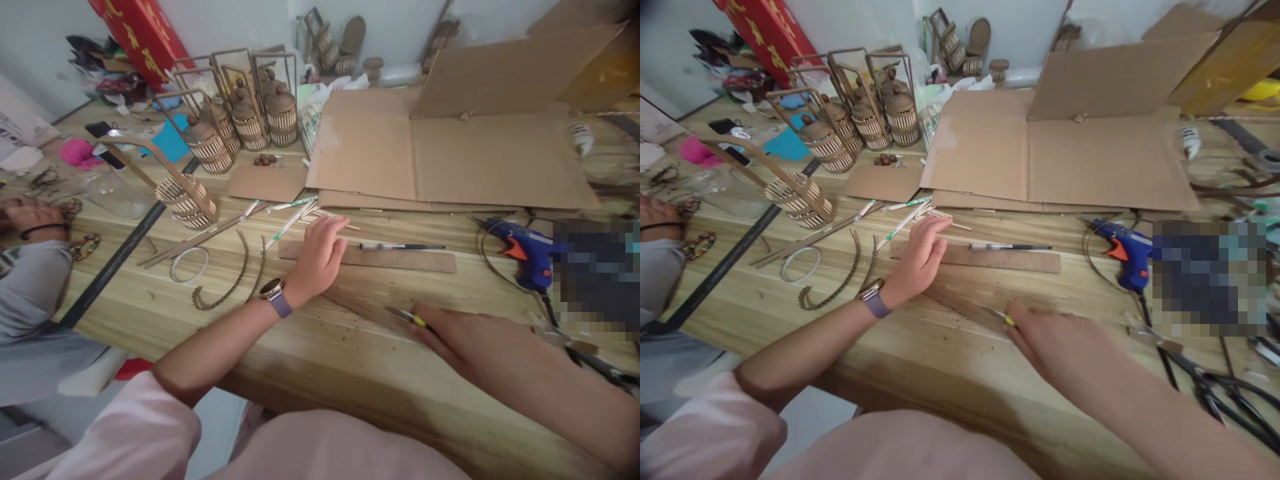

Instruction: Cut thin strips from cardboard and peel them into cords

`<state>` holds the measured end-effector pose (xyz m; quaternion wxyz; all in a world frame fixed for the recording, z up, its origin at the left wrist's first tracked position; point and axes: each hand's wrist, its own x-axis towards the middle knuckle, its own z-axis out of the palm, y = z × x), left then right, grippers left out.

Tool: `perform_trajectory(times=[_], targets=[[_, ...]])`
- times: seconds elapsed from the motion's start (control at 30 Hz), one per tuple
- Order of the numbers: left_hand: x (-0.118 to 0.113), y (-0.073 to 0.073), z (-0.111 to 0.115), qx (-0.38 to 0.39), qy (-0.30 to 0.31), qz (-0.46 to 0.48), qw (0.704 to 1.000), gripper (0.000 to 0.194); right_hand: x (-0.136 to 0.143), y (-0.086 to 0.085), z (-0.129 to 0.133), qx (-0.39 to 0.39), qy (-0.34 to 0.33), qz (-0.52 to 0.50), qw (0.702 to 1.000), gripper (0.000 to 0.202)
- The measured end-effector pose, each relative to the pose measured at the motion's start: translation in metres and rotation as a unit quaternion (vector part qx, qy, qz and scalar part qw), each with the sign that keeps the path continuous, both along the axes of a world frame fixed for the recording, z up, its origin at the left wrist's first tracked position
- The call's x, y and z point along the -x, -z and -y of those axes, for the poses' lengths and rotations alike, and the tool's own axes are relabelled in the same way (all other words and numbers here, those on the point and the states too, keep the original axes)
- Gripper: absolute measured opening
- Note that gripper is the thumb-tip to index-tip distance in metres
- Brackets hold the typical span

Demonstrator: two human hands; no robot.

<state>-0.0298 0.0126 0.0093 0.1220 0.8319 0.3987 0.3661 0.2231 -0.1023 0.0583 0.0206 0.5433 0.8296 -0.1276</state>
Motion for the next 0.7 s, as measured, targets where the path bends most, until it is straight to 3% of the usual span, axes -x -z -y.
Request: perform_trajectory(times=[0.1, 0.23, 0.7], targets=[[0.007, 0.004, -0.005, -0.021, -0.017, -0.081, 0.996, 0.038, 0.050, -0.008, -0.020, 0.057, -0.005, 0.114, 0.992, 0.020], [0.004, 0.014, -0.005, -0.011, -0.043, -0.154, 0.987, 0.042, 0.086, -0.008, -0.038, 0.067, -0.032, 0.137, 0.988, 0.020], [-0.001, 0.013, 0.000, 0.044, -0.077, -0.187, 0.978, 0.045, 0.101, -0.005, -0.047, 0.089, -0.043, 0.159, 0.982, 0.021]])
